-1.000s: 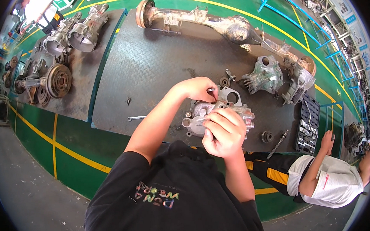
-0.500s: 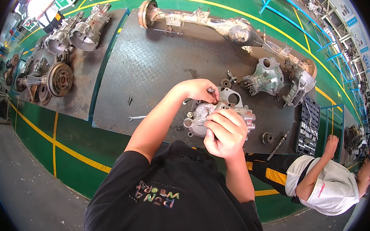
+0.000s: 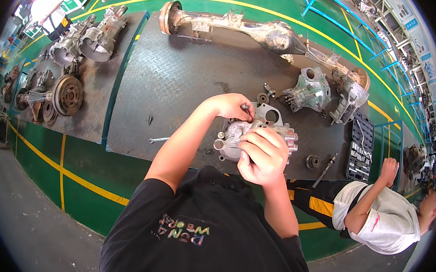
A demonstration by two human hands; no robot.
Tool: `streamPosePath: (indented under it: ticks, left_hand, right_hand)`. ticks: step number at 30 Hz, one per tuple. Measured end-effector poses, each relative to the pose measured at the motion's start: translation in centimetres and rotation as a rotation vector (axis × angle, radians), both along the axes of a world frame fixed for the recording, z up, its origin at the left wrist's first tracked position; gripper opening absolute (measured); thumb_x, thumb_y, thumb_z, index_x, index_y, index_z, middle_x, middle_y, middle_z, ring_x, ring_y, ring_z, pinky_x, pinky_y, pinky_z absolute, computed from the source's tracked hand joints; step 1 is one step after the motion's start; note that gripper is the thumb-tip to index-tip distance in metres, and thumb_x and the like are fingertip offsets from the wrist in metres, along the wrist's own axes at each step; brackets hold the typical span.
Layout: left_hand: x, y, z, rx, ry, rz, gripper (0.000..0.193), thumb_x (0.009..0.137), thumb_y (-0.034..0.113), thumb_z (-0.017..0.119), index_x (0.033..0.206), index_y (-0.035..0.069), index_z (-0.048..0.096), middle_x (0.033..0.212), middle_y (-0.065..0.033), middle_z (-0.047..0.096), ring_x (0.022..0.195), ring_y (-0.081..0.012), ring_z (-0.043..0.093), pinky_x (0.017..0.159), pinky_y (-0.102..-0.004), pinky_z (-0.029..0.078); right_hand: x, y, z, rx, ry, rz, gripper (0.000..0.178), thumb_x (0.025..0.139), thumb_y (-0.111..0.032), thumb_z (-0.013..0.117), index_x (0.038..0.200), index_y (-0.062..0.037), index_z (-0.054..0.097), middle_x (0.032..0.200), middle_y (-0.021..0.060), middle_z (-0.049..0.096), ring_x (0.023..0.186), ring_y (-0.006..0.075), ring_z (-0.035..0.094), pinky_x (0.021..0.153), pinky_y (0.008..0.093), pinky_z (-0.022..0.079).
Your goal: Assembling internal components, including gears and shafts, into a differential or transmission housing on a workbench.
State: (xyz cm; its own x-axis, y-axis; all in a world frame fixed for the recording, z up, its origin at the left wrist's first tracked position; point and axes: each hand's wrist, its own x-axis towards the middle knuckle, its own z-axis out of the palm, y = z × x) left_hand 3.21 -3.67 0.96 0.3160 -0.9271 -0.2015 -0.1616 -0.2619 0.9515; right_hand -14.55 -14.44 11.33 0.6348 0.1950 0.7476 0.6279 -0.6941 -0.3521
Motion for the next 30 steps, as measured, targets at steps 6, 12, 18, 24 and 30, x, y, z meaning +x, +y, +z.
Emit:
streamPosePath:
  ticks: [6, 12, 18, 24, 30]
  left_hand:
    - [-0.6, -0.4, 0.6, 0.111, -0.149, 0.133, 0.022, 0.09, 0.023, 0.069, 0.102, 0.003, 0.07, 0.083, -0.0068, 0.068, 0.08, -0.0136, 0.059, 0.077, -0.0303, 0.048]
    - [-0.6, -0.5, 0.8, 0.017, -0.088, 0.054, 0.022, 0.086, 0.021, 0.068, 0.097, 0.002, 0.071, 0.086, -0.0095, 0.071, 0.079, -0.016, 0.061, 0.076, -0.0334, 0.049]
    - [-1.0, -1.5, 0.3, 0.169, -0.248, 0.117, 0.025, 0.082, 0.021, 0.067, 0.097, 0.003, 0.072, 0.086, -0.0094, 0.072, 0.079, -0.0179, 0.062, 0.078, -0.0339, 0.05]
    - [-0.6, -0.6, 0.6, -0.001, -0.132, 0.061, 0.023, 0.082, 0.02, 0.065, 0.097, 0.003, 0.072, 0.087, -0.0102, 0.071, 0.08, -0.0177, 0.063, 0.077, -0.0337, 0.05]
    - [-1.2, -1.4, 0.4, 0.138, -0.236, 0.116, 0.023, 0.083, 0.02, 0.065, 0.097, 0.003, 0.072, 0.087, -0.0099, 0.071, 0.08, -0.0172, 0.063, 0.076, -0.0334, 0.05]
  right_hand:
    - [0.1, 0.0, 0.0, 0.004, -0.005, -0.006, 0.007, 0.065, -0.007, 0.067, 0.069, -0.0028, 0.064, 0.076, 0.0086, 0.067, 0.073, 0.0277, 0.067, 0.062, 0.0375, 0.053]
    - [0.0, -0.1, -0.2, 0.001, -0.011, -0.007, 0.006, 0.065, -0.007, 0.067, 0.069, -0.0032, 0.064, 0.075, 0.0085, 0.066, 0.074, 0.0276, 0.067, 0.062, 0.0374, 0.053]
    - [0.1, -0.1, -0.2, -0.001, -0.012, -0.001, 0.006, 0.065, -0.007, 0.067, 0.069, -0.0029, 0.064, 0.075, 0.0087, 0.066, 0.074, 0.0274, 0.067, 0.063, 0.0374, 0.053]
    - [0.1, -0.1, -0.3, -0.001, -0.012, 0.0, 0.013, 0.057, -0.007, 0.069, 0.07, -0.0039, 0.065, 0.079, 0.0067, 0.066, 0.075, 0.0254, 0.066, 0.065, 0.0368, 0.053]
    - [0.1, -0.1, -0.1, -0.002, -0.008, 0.008, 0.006, 0.066, -0.007, 0.066, 0.07, -0.0021, 0.065, 0.075, 0.0092, 0.066, 0.073, 0.0271, 0.066, 0.063, 0.0373, 0.053]
